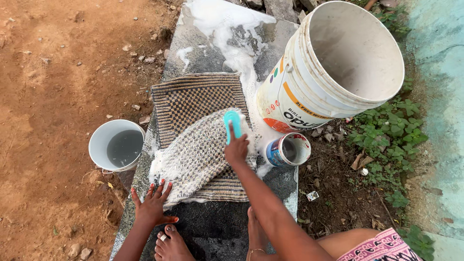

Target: The person scrubs a rug with a blue brush on a stone surface, using soap and water from a large white bucket and a smaller grey bucket.

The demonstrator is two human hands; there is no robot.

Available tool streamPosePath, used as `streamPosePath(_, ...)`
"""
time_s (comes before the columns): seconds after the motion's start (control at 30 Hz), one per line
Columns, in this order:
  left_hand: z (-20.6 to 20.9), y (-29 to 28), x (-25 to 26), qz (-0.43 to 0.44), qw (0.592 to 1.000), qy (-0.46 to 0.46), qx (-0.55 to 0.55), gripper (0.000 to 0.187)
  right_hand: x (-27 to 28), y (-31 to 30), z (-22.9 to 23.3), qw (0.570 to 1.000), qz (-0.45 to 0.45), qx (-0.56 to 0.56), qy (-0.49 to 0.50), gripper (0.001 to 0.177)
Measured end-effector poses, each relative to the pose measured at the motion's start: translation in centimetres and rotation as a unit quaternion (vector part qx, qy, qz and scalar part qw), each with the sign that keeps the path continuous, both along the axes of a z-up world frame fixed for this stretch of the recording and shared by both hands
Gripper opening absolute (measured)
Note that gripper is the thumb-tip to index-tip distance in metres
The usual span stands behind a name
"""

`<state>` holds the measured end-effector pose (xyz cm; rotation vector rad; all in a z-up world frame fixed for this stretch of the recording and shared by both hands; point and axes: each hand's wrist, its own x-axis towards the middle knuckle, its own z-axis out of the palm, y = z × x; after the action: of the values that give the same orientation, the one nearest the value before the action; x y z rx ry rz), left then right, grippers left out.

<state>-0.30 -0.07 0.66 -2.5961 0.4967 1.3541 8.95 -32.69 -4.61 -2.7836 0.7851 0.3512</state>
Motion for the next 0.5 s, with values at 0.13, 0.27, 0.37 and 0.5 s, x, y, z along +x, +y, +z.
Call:
streamPosePath(0.13, 0.0, -0.5, 0.2, -0.016, 1.000, 0.005, 0.011, 0.138, -7.4, 13.1, -1.7, 0.959, 0.272, 0.072, 0.018, 0.089)
streamPosePath(0.27, -0.2, 0.0, -0.2, -0.024, 0.999, 0.001, 0.029, 0.134, -8.9, 12.8, -2.5, 0.918, 0.393, 0.039, -0.048, 0.082)
streamPosePath(0.37, -0.4, 0.1, 0.0, -0.023, 0.999, -0.009, 0.026, 0.133, -4.3, 3.8, -2.8, 0.966, 0.251, 0.003, -0.065, 0.094)
streamPosePath(0.5, -0.4, 0.2, -0.2, -0.022, 0.999, -0.027, 0.010, 0.133, -0.9, -3.4, -1.7, 0.996, 0.071, -0.054, 0.010, 0.100)
